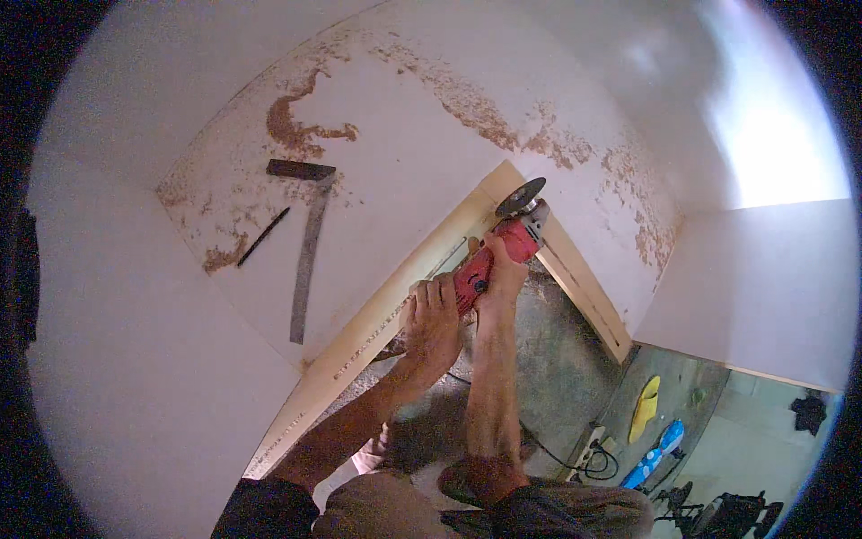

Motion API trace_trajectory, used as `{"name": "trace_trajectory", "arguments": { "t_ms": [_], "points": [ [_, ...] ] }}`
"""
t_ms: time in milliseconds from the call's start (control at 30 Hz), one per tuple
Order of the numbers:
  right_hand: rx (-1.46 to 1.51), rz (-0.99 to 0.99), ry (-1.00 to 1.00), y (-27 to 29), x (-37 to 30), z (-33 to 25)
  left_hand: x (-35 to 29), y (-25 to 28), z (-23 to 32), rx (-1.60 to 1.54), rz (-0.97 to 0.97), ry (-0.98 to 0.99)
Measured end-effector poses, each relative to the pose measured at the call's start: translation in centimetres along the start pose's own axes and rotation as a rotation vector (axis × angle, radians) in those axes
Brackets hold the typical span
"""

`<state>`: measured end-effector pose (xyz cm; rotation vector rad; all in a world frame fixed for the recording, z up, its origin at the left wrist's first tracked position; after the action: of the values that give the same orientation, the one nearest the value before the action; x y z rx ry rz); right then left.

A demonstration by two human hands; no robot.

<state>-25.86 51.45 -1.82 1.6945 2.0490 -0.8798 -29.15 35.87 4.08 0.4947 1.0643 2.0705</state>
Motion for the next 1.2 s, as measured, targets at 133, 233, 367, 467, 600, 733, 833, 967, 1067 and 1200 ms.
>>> {"name": "trace_trajectory", "arguments": {
  "t_ms": [133,233,367,467,600,733,833,967,1067,1200],
  "points": [
    [-0.168,0.068,-0.029,2.1,2.1,-0.3,0.5,-0.7,0.4,-0.014,0.018,-0.024],
    [-0.177,0.050,-0.006,1.9,2.0,-0.1,0.3,-0.5,0.5,0.005,0.075,-0.041],
    [-0.186,0.019,0.017,0.9,1.5,-0.4,0.4,-0.4,0.4,0.053,0.063,-0.030],
    [-0.206,0.020,0.016,1.2,2.0,-0.4,0.5,-0.3,0.3,0.027,0.051,-0.023],
    [-0.199,0.033,-0.021,0.7,1.2,-0.2,0.4,-0.5,0.0,-0.008,0.075,-0.013],
    [-0.191,-0.009,-0.054,1.5,2.3,-0.2,0.6,-0.4,0.7,-0.027,0.056,-0.014],
    [-0.185,-0.083,-0.051,0.1,0.8,-0.6,0.5,-0.5,0.3,-0.041,0.012,-0.032],
    [-0.098,-0.031,0.011,0.4,1.3,-0.2,0.5,-0.6,0.1,-0.023,0.057,-0.014],
    [-0.111,-0.025,-0.015,0.7,1.8,0.0,0.5,-0.9,0.1,-0.028,0.076,-0.019],
    [-0.181,-0.006,-0.033,0.8,1.5,-0.3,0.5,-0.4,0.3,0.008,0.102,-0.033]
  ]
}}
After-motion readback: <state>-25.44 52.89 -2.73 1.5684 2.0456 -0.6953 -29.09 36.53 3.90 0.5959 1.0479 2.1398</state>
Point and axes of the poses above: each hand's wrist, its own x-axis towards the middle knuckle, its own y-axis out of the back of the hand, z = x × y, the point moved 9 cm from there along x, towards the middle knuckle, and after that the axes turned 8 degrees about -y, right-handed, at the moved point
